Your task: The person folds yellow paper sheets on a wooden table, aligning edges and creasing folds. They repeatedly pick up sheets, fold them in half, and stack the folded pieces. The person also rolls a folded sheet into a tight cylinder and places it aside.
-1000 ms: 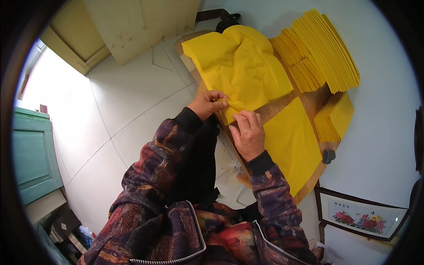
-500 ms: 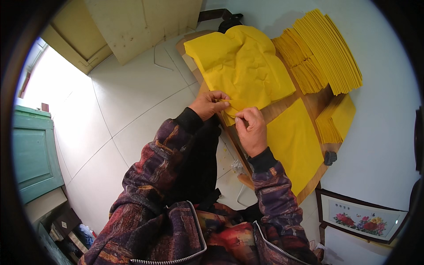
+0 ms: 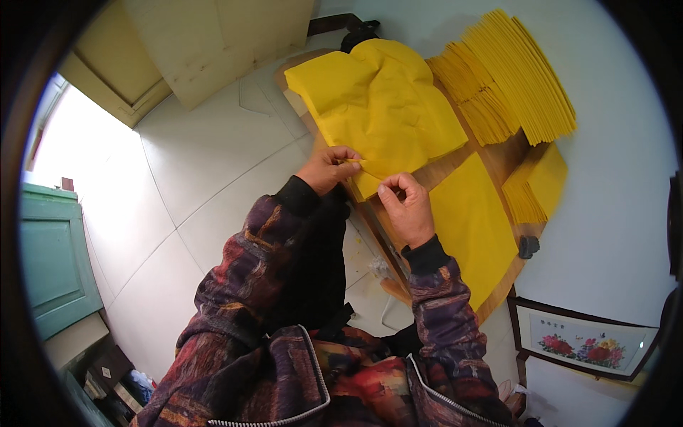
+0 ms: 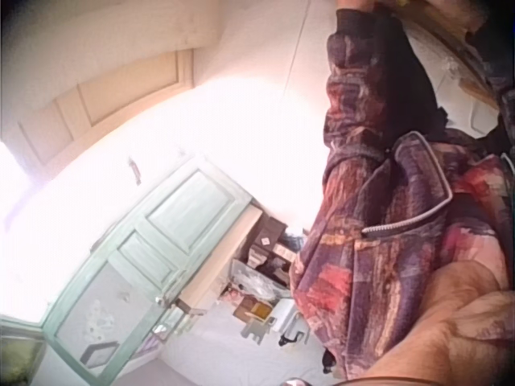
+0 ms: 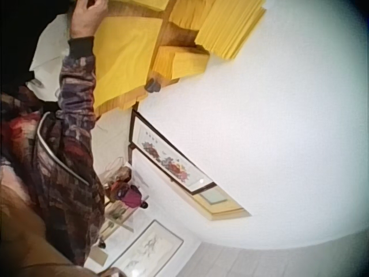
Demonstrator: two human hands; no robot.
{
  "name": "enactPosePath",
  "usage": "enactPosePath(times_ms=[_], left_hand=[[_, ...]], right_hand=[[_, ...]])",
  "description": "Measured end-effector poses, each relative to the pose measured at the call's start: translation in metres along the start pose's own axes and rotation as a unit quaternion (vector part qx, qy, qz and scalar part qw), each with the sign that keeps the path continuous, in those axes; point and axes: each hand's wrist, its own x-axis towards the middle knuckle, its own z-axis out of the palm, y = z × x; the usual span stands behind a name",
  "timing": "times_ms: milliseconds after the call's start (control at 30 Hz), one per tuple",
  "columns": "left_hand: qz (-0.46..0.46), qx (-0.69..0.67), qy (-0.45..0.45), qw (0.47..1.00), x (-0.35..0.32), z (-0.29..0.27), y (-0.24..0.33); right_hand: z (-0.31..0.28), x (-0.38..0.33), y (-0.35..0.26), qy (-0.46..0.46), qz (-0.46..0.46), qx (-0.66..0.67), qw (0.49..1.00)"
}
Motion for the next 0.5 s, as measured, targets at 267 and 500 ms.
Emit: enactPosePath(times_ms=[267, 500], left_hand=[[-0.021, 0.033, 0.006, 0.999, -0.004, 0.001, 0.005], [0.007, 0.032, 0.022, 0.999, -0.002, 0.002, 0.001]], right_hand=[[0.025, -0.007, -0.004, 0.08, -0.2, -0.331, 0.919], [0.028, 0.0, -0.003, 0.086, -0.167, -0.285, 0.94]])
